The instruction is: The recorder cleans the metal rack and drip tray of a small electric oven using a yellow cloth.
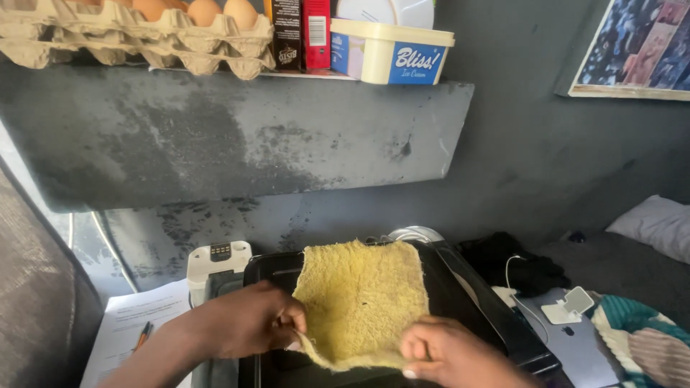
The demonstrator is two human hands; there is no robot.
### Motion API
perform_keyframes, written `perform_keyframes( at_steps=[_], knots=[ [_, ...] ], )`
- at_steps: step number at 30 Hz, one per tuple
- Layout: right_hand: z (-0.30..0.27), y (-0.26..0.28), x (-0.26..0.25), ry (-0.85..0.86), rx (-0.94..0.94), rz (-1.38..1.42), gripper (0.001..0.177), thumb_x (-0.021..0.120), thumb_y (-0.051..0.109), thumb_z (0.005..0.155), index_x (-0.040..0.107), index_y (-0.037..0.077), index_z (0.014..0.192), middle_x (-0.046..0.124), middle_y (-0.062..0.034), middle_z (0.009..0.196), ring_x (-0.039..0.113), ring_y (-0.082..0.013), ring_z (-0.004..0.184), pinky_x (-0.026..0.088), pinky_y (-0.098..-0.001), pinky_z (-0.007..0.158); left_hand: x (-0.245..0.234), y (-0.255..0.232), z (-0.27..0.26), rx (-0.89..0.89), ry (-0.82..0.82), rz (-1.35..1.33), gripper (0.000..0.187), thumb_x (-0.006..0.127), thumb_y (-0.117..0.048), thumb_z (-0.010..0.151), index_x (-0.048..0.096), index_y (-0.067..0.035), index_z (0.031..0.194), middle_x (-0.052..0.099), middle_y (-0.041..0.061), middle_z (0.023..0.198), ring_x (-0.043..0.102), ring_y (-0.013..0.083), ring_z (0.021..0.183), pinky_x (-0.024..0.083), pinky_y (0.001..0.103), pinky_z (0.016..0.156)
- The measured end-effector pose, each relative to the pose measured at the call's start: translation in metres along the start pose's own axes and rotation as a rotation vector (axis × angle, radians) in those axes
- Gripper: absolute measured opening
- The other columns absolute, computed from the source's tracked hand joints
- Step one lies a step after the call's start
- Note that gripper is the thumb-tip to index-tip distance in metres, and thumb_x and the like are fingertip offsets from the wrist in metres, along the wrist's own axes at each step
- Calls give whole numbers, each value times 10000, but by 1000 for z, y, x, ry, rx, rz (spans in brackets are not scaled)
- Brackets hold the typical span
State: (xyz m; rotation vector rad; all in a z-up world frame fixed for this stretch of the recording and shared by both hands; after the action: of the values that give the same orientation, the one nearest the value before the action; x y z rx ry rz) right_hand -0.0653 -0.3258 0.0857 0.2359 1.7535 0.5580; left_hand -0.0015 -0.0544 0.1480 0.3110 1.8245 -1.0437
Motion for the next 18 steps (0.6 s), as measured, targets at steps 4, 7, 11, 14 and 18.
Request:
perform_keyframes(
  at_steps=[4, 7, 11, 14, 18],
  knots=[
    [-4, -31, -3, 29, 4, 312, 255, 798, 195, 881, 563, 107, 833, 508, 5, 831, 482, -87, 684, 454, -252, 615, -4, -1, -15, -67, -19, -24, 217, 706, -290, 912, 743, -185, 1099, 751, 19, 1016, 695, 157, 1008, 562, 327, 885],
    [-11, -60, -14, 73, 119, 301, 216, 779, 206, 905, 581, 127, 875, 456, -14, 741, 431, -109, 647, 395, -262, 583, -6, -2, -24, -47, -61, -60, 229, 722, -309, 929, 759, -205, 1129, 744, 15, 1056, 682, 156, 1027, 559, 330, 887],
    [-38, -40, -37, 239, 120, 391, 160, 788, 174, 917, 673, 166, 1028, 514, 45, 794, 501, -55, 722, 464, -215, 679, 1, -16, -31, 36, 82, -73, 224, 679, -253, 969, 769, -212, 1170, 792, 5, 1123, 707, 152, 1053, 566, 336, 904],
    [-48, -36, -43, 380, -7, 463, 199, 758, 183, 894, 680, 103, 1058, 580, 52, 839, 541, -47, 766, 472, -224, 715, 7, -21, -35, -48, 343, -181, 268, 669, -214, 948, 734, -186, 1206, 763, 43, 1143, 724, 178, 1041, 588, 336, 949],
    [-29, -33, -63, 262, 116, 542, 236, 772, 241, 924, 702, 23, 981, 697, -6, 851, 658, -111, 781, 609, -264, 806, -16, -33, -16, -43, 325, -141, 286, 685, -235, 924, 703, -188, 1206, 752, 53, 1121, 708, 187, 1045, 575, 341, 965]
  ],
)
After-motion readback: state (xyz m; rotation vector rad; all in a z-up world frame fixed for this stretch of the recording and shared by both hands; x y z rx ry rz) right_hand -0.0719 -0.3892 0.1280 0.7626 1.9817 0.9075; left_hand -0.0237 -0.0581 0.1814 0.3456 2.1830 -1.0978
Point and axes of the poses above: each hand's wrist, its own z-axis towards the middle knuckle, its own x-axis out of the palm, y = z × x, the point moved 6 cm from there along z, towards the middle knuckle
